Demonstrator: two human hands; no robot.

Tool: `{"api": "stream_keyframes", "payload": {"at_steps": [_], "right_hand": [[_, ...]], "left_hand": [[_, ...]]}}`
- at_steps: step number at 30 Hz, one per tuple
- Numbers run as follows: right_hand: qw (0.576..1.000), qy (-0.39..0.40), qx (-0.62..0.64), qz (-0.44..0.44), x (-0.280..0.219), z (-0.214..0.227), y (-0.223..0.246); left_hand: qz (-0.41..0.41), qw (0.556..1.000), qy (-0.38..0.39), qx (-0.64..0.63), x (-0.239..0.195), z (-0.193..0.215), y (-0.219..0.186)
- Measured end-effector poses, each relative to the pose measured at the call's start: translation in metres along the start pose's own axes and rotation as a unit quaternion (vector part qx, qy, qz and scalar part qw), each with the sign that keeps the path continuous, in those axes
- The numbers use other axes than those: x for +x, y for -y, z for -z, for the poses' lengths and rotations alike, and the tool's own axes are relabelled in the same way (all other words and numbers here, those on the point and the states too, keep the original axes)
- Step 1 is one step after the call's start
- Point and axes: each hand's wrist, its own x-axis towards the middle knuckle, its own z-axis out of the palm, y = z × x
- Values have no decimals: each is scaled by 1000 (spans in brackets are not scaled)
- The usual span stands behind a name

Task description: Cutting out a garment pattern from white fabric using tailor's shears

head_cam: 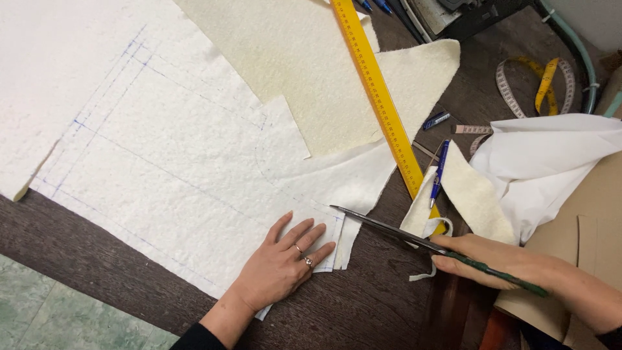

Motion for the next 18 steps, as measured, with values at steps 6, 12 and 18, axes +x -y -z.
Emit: {"api": "stream_keyframes", "payload": {"at_steps": [6, 12, 18], "right_hand": [[998, -4, -31, -61, -1, 2, 16], [997, -26, -58, -38, 0, -1, 5], [998, -14, -36, -42, -2, 3, 11]], "left_hand": [[1, 1000, -4, 6, 0, 0, 0], [0, 1000, 0, 3, 0, 2, -1], [-1, 1000, -4, 10, 1, 1, 0]]}}
